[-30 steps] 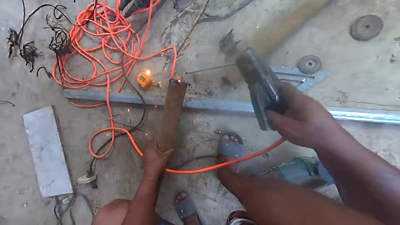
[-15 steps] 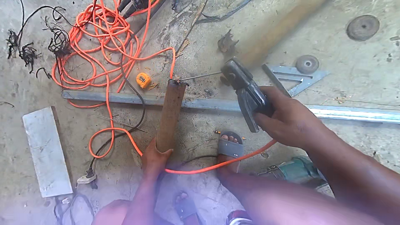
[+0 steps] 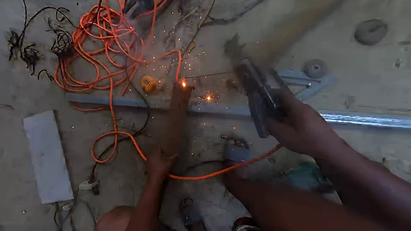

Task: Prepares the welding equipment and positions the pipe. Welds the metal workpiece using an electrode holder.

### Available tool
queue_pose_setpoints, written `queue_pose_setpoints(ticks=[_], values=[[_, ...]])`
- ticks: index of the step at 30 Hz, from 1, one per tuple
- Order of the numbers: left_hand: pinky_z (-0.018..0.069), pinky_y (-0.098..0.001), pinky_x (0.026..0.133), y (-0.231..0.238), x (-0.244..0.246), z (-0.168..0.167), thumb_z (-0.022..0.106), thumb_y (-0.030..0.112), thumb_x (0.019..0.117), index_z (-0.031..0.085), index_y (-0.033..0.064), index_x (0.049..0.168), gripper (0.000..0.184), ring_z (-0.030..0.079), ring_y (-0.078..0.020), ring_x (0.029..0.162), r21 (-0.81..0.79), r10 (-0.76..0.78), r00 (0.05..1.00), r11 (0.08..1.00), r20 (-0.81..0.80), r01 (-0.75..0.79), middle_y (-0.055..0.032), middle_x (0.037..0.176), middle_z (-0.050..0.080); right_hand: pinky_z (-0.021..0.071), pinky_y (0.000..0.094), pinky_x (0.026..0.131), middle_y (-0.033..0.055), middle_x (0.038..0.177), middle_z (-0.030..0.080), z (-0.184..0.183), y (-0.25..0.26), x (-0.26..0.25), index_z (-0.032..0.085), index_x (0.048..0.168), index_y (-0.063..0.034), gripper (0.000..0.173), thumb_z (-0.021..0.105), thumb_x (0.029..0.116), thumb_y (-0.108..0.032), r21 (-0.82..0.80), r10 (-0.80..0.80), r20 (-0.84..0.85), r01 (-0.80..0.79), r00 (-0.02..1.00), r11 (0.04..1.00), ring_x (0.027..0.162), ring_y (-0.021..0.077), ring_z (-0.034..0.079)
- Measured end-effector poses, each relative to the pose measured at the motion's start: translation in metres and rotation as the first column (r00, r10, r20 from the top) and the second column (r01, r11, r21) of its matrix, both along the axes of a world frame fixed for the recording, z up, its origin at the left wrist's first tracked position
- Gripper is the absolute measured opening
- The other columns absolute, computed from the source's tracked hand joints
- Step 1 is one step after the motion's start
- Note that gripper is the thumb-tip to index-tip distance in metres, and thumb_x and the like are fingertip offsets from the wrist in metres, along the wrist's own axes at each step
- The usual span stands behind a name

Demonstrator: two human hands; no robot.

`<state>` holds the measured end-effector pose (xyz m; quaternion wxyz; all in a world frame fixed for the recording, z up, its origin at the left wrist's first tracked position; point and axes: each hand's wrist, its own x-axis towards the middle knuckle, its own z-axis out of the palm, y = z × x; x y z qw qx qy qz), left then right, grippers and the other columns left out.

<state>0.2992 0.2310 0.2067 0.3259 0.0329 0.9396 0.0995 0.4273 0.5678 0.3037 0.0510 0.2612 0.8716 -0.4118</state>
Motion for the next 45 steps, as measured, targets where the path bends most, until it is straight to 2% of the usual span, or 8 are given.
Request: queue_pose_setpoints(ticks=[3, 8, 13, 19, 24, 35, 39, 45], values=[[0.051, -0.0617, 0.103, 0.0, 0.0, -0.001, 0.088, 0.044, 0.0773, 0.052, 0.0086, 0.15, 0.088, 0.066, -0.0362, 0.12, -0.013, 0.001, 1.0, 1.0, 0.001, -0.001, -0.018, 0.129, 0.069, 0.0548, 0.0479, 0.055, 0.0046, 0.081, 0.066, -0.004, -0.002, 0.0, 0.05, 0.142, -0.0168, 0.052, 0.064, 0.0919, -0.016, -0.021, 0.01, 0.019, -0.01, 1.0, 1.0, 0.063, 0.0193, 0.064], [0.0517, -0.0588, 0.102, 0.001, -0.002, -0.002, 0.089, 0.043, 0.0766, 0.054, 0.0098, 0.148, 0.086, 0.068, -0.0326, 0.117, -0.017, 0.008, 1.0, 1.0, 0.014, -0.007, -0.0156, 0.126, 0.071, 0.0521, 0.0403, 0.052, -0.0002, 0.079, 0.064, -0.01, -0.002, 0.0, 0.052, 0.137, -0.0167, 0.049, 0.061, 0.0895, -0.02, 0.009, 0.025, -0.009, -0.025, 1.0, 1.0, 0.06, 0.0129, 0.062], [0.0524, -0.0576, 0.101, 0.0, -0.002, -0.004, 0.088, 0.044, 0.0756, 0.054, 0.0112, 0.148, 0.086, 0.068, -0.0313, 0.116, -0.029, 0.016, 1.0, 0.999, 0.012, -0.016, -0.0135, 0.124, 0.071, 0.0533, 0.044, 0.055, 0.0022, 0.082, 0.065, -0.008, -0.004, -0.001, 0.051, 0.139, -0.0162, 0.049, 0.063, 0.0915, -0.019, 0.009, 0.028, 0.023, -0.028, 0.999, 1.0, 0.063, 0.0157, 0.063], [0.0504, -0.0591, 0.104, 0.0, 0.003, 0.004, 0.087, 0.046, 0.0781, 0.051, 0.0033, 0.15, 0.091, 0.065, -0.0375, 0.122, -0.014, 0.012, 1.0, 1.0, -0.011, -0.012, -0.0209, 0.132, 0.067, 0.0566, 0.0494, 0.06, 0.0074, 0.086, 0.069, 0.001, -0.01, -0.002, 0.047, 0.145, -0.0197, 0.053, 0.068, 0.0964, -0.017, 0.019, 0.02, 0.157, -0.024, 0.987, 1.0, 0.071, 0.0228, 0.069], [0.0493, -0.0598, 0.105, 0.0, -0.003, 0.002, 0.087, 0.044, 0.08, 0.049, 0.0067, 0.152, 0.089, 0.065, -0.0369, 0.123, -0.03, -0.011, 0.999, 0.999, 0.041, 0.012, -0.02, 0.133, 0.067, 0.0546, 0.0441, 0.056, 0.0055, 0.084, 0.066, -0.007, -0.01, 0.003, 0.048, 0.144, -0.0144, 0.055, 0.064, 0.0907, -0.017, -0.072, -0.054, -0.005, 0.054, 0.999, 0.996, 0.063, 0.0176, 0.064], [0.0507, -0.0594, 0.104, -0.003, -0.004, -0.003, 0.089, 0.042, 0.076, 0.053, 0.0083, 0.149, 0.088, 0.066, -0.034, 0.121, 0.009, 0.004, 1.0, 1.0, 0.007, -0.004, -0.0165, 0.129, 0.069, 0.0555, 0.0474, 0.057, 0.0063, 0.083, 0.066, -0.015, -0.015, 0.003, 0.048, 0.144, -0.0168, 0.053, 0.065, 0.0934, -0.014, -0.077, -0.054, 0.081, 0.06, 0.995, 0.995, 0.063, 0.0198, 0.065], [0.0519, -0.0584, 0.102, -0.002, -0.005, -0.004, 0.089, 0.044, 0.0755, 0.054, 0.0108, 0.148, 0.087, 0.068, -0.0319, 0.117, -0.021, 0.005, 1.0, 1.0, 0.023, -0.005, -0.0143, 0.125, 0.071, 0.0536, 0.0395, 0.052, 0.0004, 0.078, 0.064, -0.018, -0.016, 0.004, 0.05, 0.141, -0.0201, 0.052, 0.063, 0.0902, -0.019, -0.081, -0.061, 0.053, 0.065, 0.997, 0.995, 0.058, 0.0125, 0.061], [0.0511, -0.0591, 0.103, -0.003, -0.004, -0.002, 0.088, 0.044, 0.0748, 0.055, 0.0084, 0.148, 0.088, 0.067, -0.0335, 0.119, 0.003, 0.012, 1.0, 1.0, 0.005, -0.012, -0.0166, 0.126, 0.071, 0.0561, 0.0442, 0.057, 0.003, 0.08, 0.066, -0.017, -0.018, 0.005, 0.05, 0.141, -0.017, 0.051, 0.066, 0.0927, -0.018, -0.053, -0.026, 0.064, 0.029, 0.998, 0.998, 0.063, 0.0162, 0.065]])
